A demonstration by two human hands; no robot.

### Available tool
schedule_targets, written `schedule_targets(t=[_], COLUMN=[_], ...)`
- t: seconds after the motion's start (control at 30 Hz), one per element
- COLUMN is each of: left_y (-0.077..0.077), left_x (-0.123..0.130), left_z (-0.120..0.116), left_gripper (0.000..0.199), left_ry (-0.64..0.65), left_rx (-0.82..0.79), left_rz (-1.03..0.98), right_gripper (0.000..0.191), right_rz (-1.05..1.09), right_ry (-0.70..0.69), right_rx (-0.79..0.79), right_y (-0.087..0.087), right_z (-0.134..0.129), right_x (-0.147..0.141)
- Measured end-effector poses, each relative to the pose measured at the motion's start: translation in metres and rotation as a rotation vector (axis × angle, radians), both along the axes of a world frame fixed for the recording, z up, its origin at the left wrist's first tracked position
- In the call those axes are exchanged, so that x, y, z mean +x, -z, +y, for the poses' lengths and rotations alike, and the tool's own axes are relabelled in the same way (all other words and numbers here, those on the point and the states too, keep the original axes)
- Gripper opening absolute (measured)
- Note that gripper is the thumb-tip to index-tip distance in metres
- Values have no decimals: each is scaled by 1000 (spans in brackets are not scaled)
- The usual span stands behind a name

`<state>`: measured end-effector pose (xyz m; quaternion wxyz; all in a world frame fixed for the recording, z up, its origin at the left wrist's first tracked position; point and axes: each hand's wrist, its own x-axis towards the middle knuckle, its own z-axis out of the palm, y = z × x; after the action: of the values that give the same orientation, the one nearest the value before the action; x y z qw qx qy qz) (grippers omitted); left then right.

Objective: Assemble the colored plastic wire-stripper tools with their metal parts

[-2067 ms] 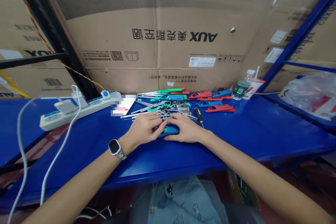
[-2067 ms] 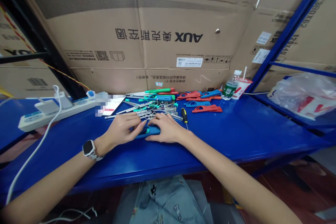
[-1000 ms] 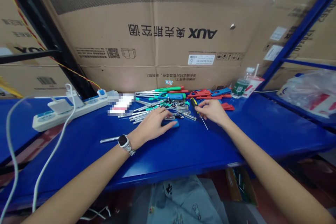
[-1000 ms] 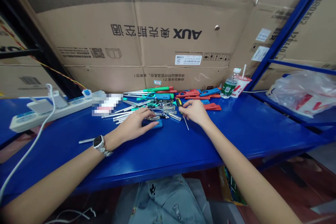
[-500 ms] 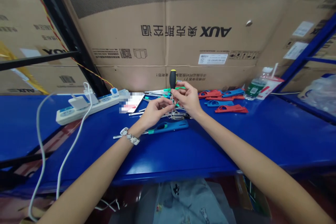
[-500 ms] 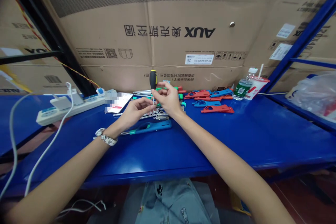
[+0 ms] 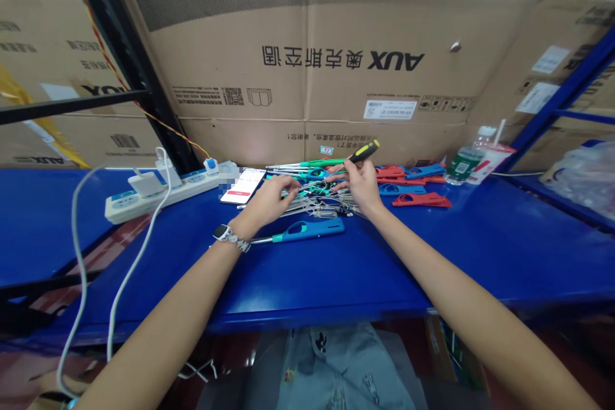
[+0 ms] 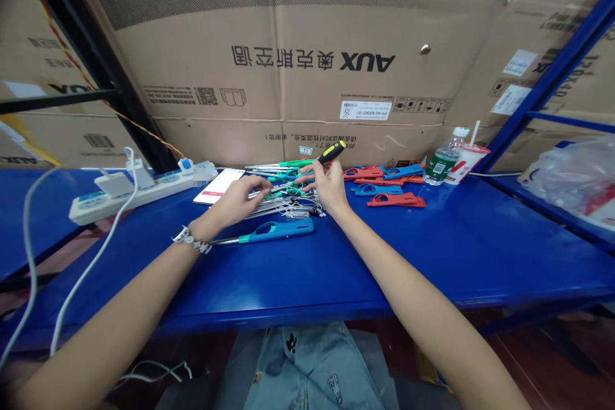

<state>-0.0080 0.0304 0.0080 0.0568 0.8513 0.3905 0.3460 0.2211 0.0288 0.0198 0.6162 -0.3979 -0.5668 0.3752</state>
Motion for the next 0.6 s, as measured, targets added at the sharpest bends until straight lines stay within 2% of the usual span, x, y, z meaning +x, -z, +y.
schedule_targets(t=[0.13,0.37,0.53,0.6], left_y=[7,3,-2,-2], left_x=[-5,-8,-27,-36], left_z=[3,3,12,16], left_gripper=[26,20,23,22], left_ry=[46,104,-3,-44], left_rx=[-88,-140,-21,-35], left_rz=[160,159,64,60], right_gripper=[44,38,34,33], right_rz=[0,-68,-132,-143], right_ry=[31,3,-68,-96], right_rx=[-1,21,36,59], right_y=[6,7,6,7], right_z=[2,6,16,19], right_x=[0,-5,-14,-19])
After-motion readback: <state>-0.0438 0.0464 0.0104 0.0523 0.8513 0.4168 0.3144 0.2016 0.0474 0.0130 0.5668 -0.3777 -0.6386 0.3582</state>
